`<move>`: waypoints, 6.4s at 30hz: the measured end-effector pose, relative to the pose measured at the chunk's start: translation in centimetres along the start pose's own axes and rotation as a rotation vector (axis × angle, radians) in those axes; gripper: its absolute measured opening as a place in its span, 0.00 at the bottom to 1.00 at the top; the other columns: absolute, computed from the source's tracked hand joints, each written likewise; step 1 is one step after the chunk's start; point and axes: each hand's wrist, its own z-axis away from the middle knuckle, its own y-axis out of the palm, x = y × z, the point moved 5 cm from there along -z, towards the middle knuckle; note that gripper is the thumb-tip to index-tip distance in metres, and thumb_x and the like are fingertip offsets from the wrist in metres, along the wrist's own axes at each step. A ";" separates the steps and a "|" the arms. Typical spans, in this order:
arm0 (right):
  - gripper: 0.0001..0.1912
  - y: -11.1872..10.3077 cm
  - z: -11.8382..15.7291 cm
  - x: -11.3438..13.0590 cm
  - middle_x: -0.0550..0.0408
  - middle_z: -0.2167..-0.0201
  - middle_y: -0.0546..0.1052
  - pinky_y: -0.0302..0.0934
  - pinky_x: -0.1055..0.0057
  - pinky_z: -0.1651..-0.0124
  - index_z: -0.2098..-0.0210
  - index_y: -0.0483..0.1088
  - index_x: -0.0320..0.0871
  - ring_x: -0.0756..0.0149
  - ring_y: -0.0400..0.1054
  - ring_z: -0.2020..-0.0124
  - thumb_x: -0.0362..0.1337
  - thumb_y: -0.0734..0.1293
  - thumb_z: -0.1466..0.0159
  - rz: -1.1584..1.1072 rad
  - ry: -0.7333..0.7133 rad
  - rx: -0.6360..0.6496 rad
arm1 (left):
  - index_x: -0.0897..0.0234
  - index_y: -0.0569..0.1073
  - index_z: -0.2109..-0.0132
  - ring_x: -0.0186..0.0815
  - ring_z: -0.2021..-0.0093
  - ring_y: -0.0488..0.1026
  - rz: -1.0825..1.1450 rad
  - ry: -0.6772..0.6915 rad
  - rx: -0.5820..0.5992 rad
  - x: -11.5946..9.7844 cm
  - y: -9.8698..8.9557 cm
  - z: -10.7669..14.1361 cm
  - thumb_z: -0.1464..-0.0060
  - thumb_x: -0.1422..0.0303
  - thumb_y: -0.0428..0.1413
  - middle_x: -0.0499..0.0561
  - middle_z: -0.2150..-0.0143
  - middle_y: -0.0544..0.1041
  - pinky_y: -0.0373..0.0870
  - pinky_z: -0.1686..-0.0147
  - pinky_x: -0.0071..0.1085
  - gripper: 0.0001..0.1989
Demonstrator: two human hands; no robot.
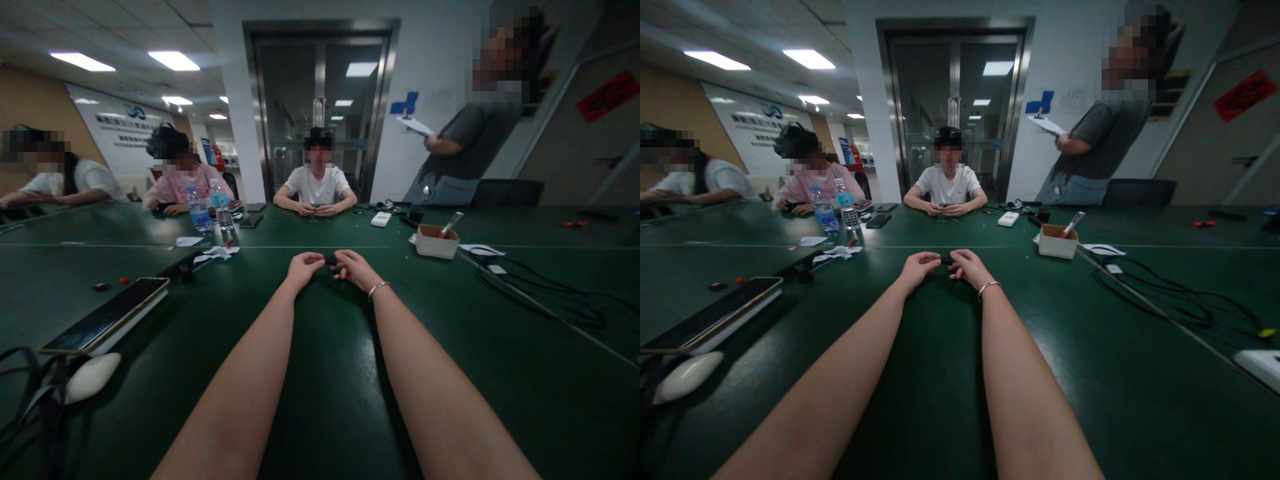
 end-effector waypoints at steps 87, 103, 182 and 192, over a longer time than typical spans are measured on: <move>0.05 0.1 -0.4 -0.3 0.56 0.80 0.75 0.69 0.76 0.77 0.62 0.65 0.38 0.78 0.62 0.88 0.35 0.65 0.34 0.064 0.055 -0.008 | 0.69 0.76 0.62 0.35 0.66 0.76 0.057 -0.056 -0.065 0.5 -0.2 -0.3 0.55 0.71 0.63 0.55 0.68 0.79 0.70 0.64 0.31 0.11; 0.09 -0.1 0.1 -0.2 0.63 0.82 0.71 0.72 0.74 0.69 0.61 0.71 0.39 0.79 0.63 0.86 0.23 0.67 0.41 -0.018 0.033 0.029 | 0.67 0.73 0.67 0.31 0.74 0.72 -0.183 -0.059 -0.006 1.3 0.2 -0.7 0.44 0.59 0.54 0.51 0.73 0.75 0.66 0.74 0.26 0.14; 0.07 -0.3 0.1 -0.1 0.59 0.81 0.72 0.72 0.74 0.69 0.65 0.68 0.39 0.71 0.72 0.77 0.24 0.68 0.41 -0.068 0.031 -0.014 | 0.66 0.74 0.59 0.27 0.76 0.67 -0.220 0.006 0.032 1.1 0.3 -0.7 0.48 0.70 0.57 0.47 0.74 0.72 0.65 0.73 0.25 0.08; 0.07 -0.3 0.1 0.0 0.58 0.81 0.72 0.72 0.75 0.70 0.65 0.69 0.38 0.73 0.71 0.79 0.22 0.67 0.40 -0.052 0.038 -0.025 | 0.64 0.72 0.59 0.28 0.74 0.69 -0.166 0.014 0.023 0.6 0.4 -0.3 0.46 0.68 0.55 0.48 0.71 0.72 0.66 0.73 0.24 0.08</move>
